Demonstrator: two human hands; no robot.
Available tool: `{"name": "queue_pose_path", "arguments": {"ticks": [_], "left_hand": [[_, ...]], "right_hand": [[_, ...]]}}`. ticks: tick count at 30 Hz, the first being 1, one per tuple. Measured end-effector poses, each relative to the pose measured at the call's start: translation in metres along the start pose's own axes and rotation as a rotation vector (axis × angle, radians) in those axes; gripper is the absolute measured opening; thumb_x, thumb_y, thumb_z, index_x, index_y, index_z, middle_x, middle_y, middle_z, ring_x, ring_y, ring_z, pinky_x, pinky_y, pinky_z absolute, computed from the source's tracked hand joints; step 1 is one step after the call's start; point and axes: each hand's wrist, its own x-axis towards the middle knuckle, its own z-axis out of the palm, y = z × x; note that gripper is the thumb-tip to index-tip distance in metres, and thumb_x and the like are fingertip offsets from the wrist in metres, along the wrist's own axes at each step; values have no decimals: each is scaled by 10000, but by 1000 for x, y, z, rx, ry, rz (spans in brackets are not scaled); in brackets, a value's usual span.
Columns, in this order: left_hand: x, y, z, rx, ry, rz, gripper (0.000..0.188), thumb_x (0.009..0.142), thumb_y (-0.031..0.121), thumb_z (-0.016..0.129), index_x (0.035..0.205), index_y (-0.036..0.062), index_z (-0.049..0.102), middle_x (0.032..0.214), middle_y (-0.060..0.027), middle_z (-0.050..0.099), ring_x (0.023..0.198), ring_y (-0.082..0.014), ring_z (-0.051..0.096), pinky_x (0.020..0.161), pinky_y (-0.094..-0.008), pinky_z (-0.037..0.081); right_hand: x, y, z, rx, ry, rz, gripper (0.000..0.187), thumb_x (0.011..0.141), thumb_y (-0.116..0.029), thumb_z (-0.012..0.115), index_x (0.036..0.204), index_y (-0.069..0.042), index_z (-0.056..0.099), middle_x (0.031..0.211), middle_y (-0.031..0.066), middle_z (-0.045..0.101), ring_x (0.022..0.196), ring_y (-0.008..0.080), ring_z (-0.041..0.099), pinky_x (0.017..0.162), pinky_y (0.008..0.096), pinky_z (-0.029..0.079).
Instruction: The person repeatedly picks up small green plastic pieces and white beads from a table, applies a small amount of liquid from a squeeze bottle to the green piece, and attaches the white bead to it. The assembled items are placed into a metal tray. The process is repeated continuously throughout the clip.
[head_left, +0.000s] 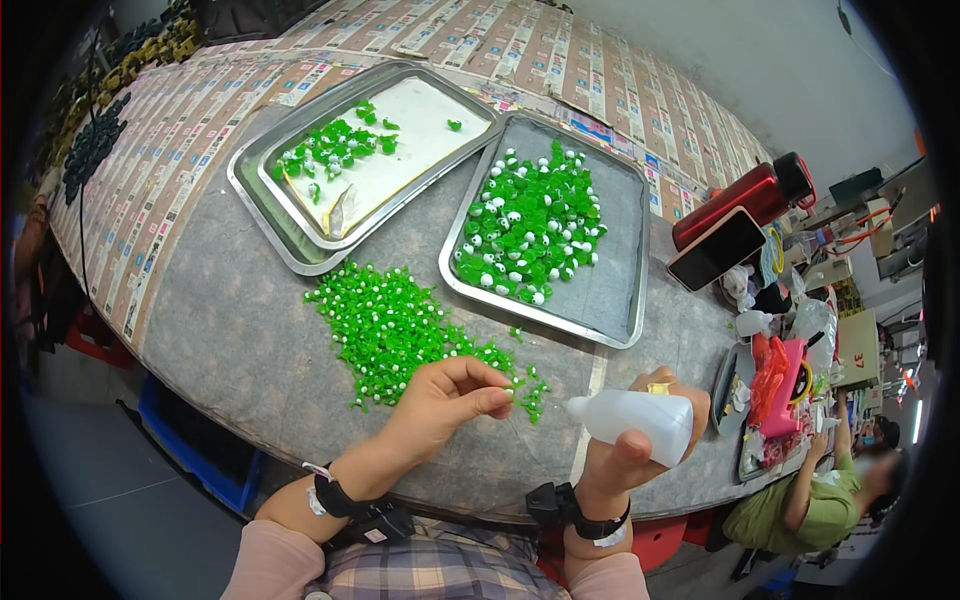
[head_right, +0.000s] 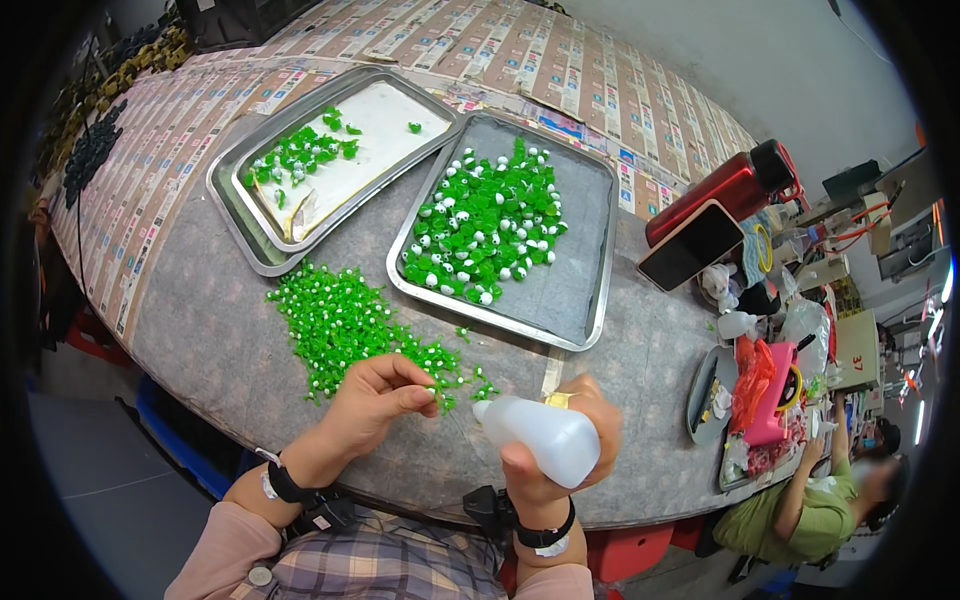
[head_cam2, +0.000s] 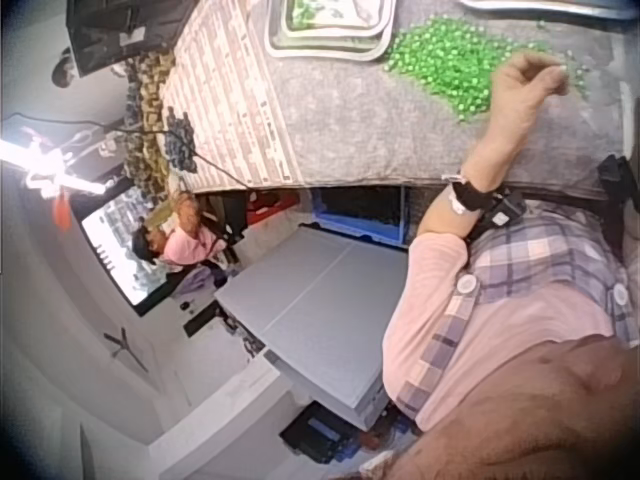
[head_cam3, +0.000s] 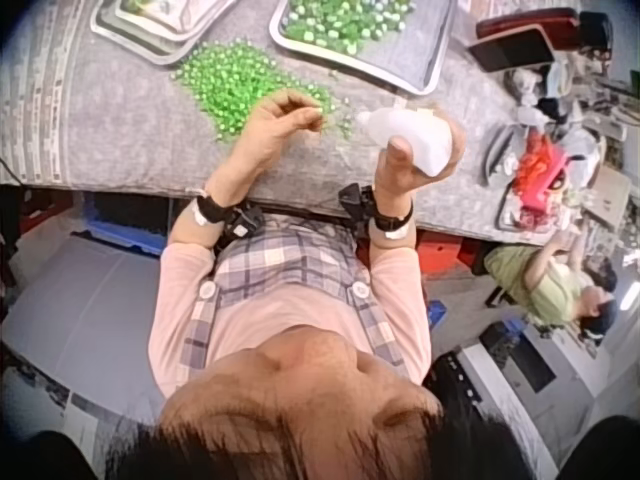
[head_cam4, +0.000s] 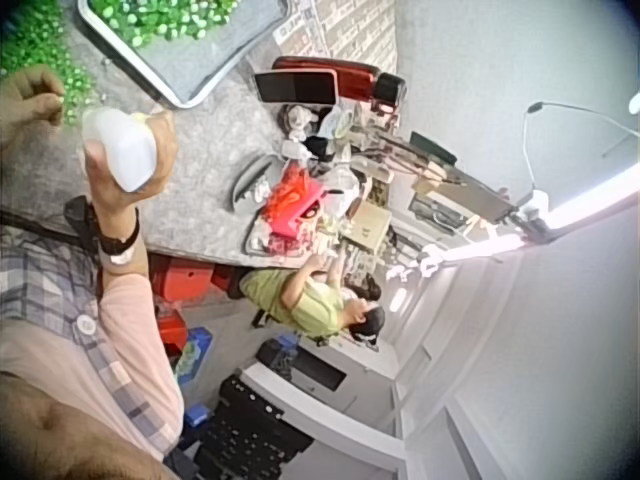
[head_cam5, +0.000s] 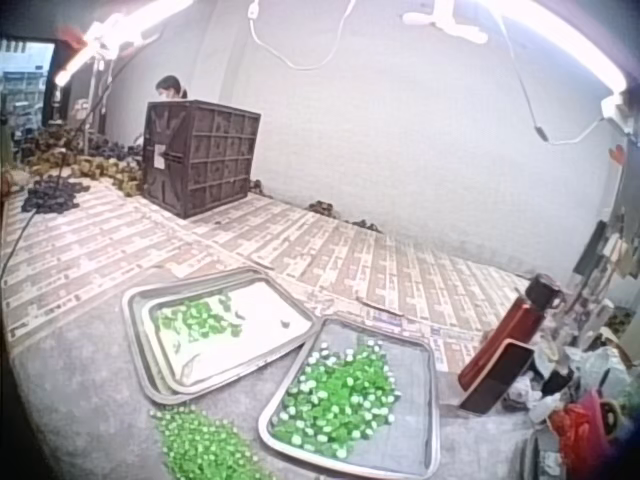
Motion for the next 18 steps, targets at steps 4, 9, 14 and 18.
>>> {"name": "queue_pose_path", "arguments": {"ticks": [4, 9, 14, 18], "left_hand": [[-1, 0, 3, 102, 44, 101, 110, 742, 24, 576, 846, -6, 558, 783, -58, 579, 709, -96, 552, 637, -204, 445], [-1, 0, 4, 129, 57, 134, 106, 740, 20, 577, 843, 2, 562, 787, -52, 579, 712, -89, 549, 630, -195, 439], [-1, 0, 4, 133, 58, 137, 108, 737, 17, 579, 844, 4, 563, 786, -50, 579, 709, -88, 546, 627, -195, 438], [-2, 1, 4, 126, 63, 135, 111, 736, 16, 580, 845, 3, 563, 786, -52, 580, 702, -89, 545, 628, -199, 438]], "right_hand": [[-3, 7, -5, -12, -35, 1, 544, 600, -501, 652, 762, -45, 402, 647, 15, 375, 536, 125, 369, 482, 249, 304], [-6, 12, -7, 20, -89, -20, 517, 586, -444, 696, 790, -37, 451, 653, 22, 432, 536, 133, 410, 476, 250, 324], [-5, 11, -5, -12, -135, -38, 517, 577, -435, 706, 790, -30, 464, 675, 35, 454, 541, 129, 415, 477, 249, 325], [-4, 14, -9, -22, 5, -42, 500, 598, -407, 701, 801, -27, 447, 678, 30, 453, 545, 114, 416, 491, 235, 342]]}}
